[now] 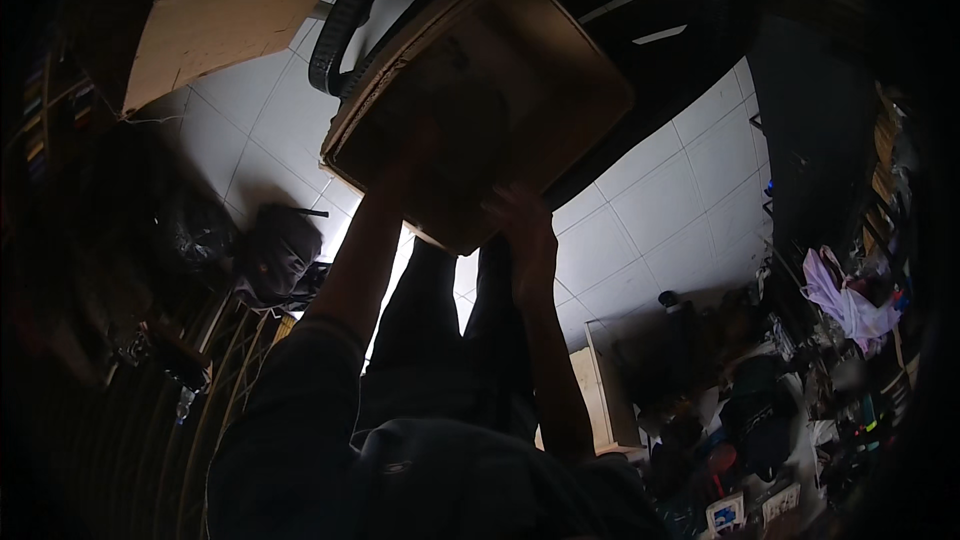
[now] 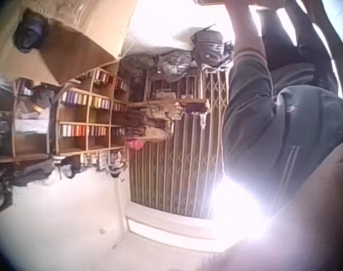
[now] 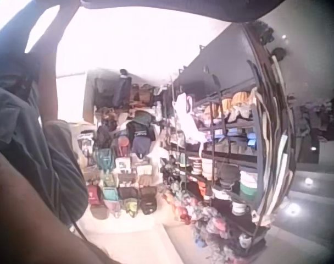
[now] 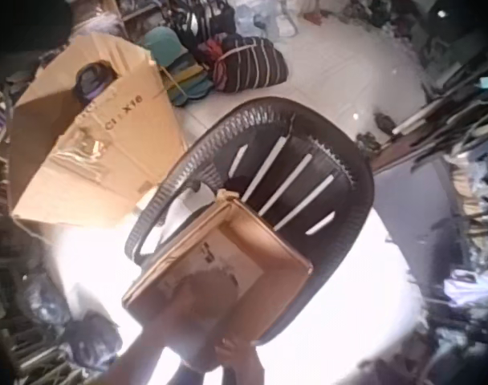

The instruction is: The person organizes rolls of webbing and fabric by retrieving them from boxes and placing them onto metal storage shelves in a workspace.

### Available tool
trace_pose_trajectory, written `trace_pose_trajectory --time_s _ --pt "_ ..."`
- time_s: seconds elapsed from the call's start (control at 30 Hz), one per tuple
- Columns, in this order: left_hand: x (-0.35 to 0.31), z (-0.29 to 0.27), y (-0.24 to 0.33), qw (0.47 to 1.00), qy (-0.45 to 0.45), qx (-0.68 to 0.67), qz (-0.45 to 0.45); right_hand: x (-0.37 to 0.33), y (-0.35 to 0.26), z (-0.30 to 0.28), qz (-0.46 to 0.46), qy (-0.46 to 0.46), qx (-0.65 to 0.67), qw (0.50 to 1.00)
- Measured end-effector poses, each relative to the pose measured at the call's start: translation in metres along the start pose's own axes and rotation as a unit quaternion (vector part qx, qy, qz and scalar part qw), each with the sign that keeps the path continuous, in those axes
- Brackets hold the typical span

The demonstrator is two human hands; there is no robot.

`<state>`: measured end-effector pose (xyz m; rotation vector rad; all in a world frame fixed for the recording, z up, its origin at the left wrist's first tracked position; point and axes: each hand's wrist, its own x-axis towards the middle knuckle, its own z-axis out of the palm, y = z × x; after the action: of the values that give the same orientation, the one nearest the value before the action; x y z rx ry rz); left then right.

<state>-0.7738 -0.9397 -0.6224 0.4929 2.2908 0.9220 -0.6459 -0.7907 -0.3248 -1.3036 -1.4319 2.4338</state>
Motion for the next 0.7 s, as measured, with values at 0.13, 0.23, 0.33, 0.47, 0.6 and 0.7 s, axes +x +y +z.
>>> trace_pose_trajectory --time_s 0.13,0.23,0.33,0.47,0.6,0.7 --pt "0.022 0.006 -0.012 0.999 -0.016 0.010 0.031 -0.001 0.019 -0.010 0.041 0.063 -0.052 0.996" --pt "0.034 0.015 -0.013 0.998 -0.033 0.009 0.054 -0.008 0.024 -0.018 0.057 0.082 -0.012 0.995" --pt "0.041 0.017 -0.010 0.997 -0.037 0.011 0.073 -0.004 0.050 -0.027 0.047 0.091 0.023 0.995" --pt "0.046 0.018 -0.007 0.995 -0.039 0.006 0.095 -0.001 0.058 -0.029 0.055 0.090 0.008 0.994" --pt "0.045 0.020 0.004 0.992 -0.039 -0.003 0.118 -0.004 0.069 -0.033 0.044 0.089 -0.004 0.995" --pt "0.032 0.008 0.013 0.991 -0.025 -0.011 0.130 -0.008 0.064 -0.030 0.002 0.099 0.040 0.994"
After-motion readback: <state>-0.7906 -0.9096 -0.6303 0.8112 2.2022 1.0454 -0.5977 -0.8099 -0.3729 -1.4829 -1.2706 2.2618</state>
